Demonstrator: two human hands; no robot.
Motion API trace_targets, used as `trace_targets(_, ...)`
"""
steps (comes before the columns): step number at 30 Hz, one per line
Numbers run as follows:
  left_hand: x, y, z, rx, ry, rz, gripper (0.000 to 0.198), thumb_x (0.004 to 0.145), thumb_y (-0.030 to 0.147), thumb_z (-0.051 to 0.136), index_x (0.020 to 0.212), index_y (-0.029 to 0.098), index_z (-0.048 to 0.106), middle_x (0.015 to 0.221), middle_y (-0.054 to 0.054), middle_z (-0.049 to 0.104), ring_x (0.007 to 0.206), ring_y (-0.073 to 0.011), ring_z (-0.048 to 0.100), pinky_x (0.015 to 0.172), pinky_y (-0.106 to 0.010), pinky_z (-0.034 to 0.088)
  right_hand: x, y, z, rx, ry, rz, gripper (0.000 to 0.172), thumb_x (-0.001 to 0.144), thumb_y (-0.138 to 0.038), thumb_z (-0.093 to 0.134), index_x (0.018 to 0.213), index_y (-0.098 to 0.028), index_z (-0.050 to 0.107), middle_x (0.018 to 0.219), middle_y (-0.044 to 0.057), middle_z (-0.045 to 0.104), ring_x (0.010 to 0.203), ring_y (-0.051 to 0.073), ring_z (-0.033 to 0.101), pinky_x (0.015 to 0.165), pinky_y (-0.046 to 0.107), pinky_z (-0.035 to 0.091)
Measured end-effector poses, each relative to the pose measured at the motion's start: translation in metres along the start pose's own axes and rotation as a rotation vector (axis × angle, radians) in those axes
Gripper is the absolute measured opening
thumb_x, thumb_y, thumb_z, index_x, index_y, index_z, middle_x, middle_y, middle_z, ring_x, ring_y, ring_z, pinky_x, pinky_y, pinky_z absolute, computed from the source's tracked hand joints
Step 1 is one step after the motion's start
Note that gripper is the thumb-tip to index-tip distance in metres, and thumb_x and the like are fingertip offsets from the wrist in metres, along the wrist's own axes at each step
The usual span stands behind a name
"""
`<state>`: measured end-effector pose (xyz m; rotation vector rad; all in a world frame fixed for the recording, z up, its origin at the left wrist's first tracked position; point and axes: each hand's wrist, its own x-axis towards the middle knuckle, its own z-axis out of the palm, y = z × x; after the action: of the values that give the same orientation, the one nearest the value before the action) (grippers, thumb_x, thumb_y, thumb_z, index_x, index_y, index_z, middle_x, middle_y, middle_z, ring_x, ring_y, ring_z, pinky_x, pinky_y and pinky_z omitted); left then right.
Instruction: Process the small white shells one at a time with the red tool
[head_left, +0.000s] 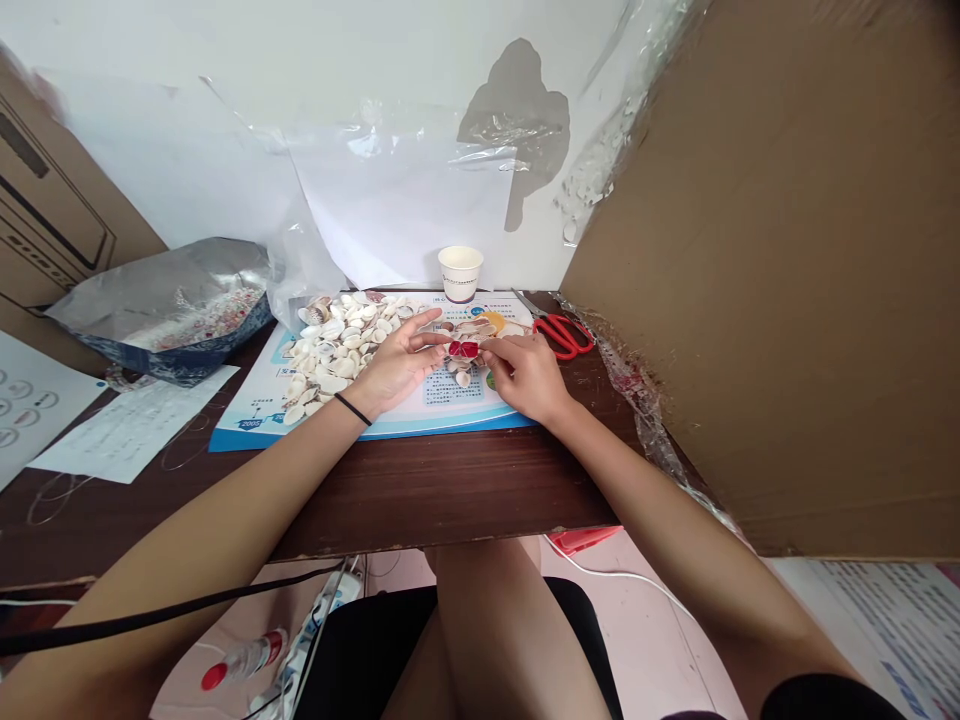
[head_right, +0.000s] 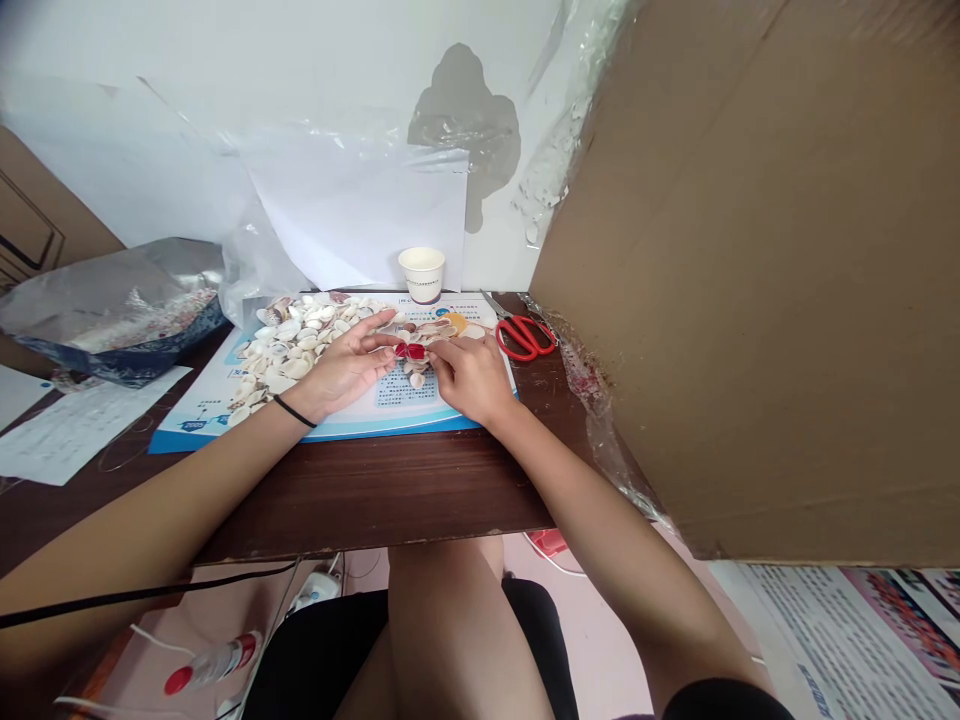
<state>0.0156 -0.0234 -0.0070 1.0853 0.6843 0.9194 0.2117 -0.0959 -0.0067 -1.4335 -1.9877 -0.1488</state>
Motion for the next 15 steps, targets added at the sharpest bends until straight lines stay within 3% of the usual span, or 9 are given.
trace_targets(8, 0.0005, -0.0011, 0.0002, -0.025, -0.022, -0.008, 0.066, 0.071, 0.002, 0.072, 0.132, 0.022, 0.056, 0.095, -0.002, 0.069, 0.084, -0.0127, 0.062, 0.083, -0.03, 0.049, 0.0006, 0.0019, 0.0033, 0.013, 0.007, 0.043, 0.026, 0.093, -0.021, 0.046, 0.095, -0.019, 0.071, 0.088, 0.008, 0.075, 0.082, 0.022, 0.066, 0.076, 0.033, 0.04)
trace_targets(15, 0.0016, -0.0018, -0.0009, -0.056, -0.016, -0.023, 0.078, 0.071, 0.001, 0.072, 0.14, 0.024, 0.046, 0.091, -0.001, 0.069, 0.081, -0.0118, 0.064, 0.079, -0.028, 0.05, 0.0012, 0.0021, 0.0025, 0.008, -0.006, 0.106, 0.024, 0.092, -0.02, 0.047, 0.093, -0.018, 0.071, 0.086, 0.008, 0.074, 0.079, 0.022, 0.066, 0.074, 0.032, 0.041)
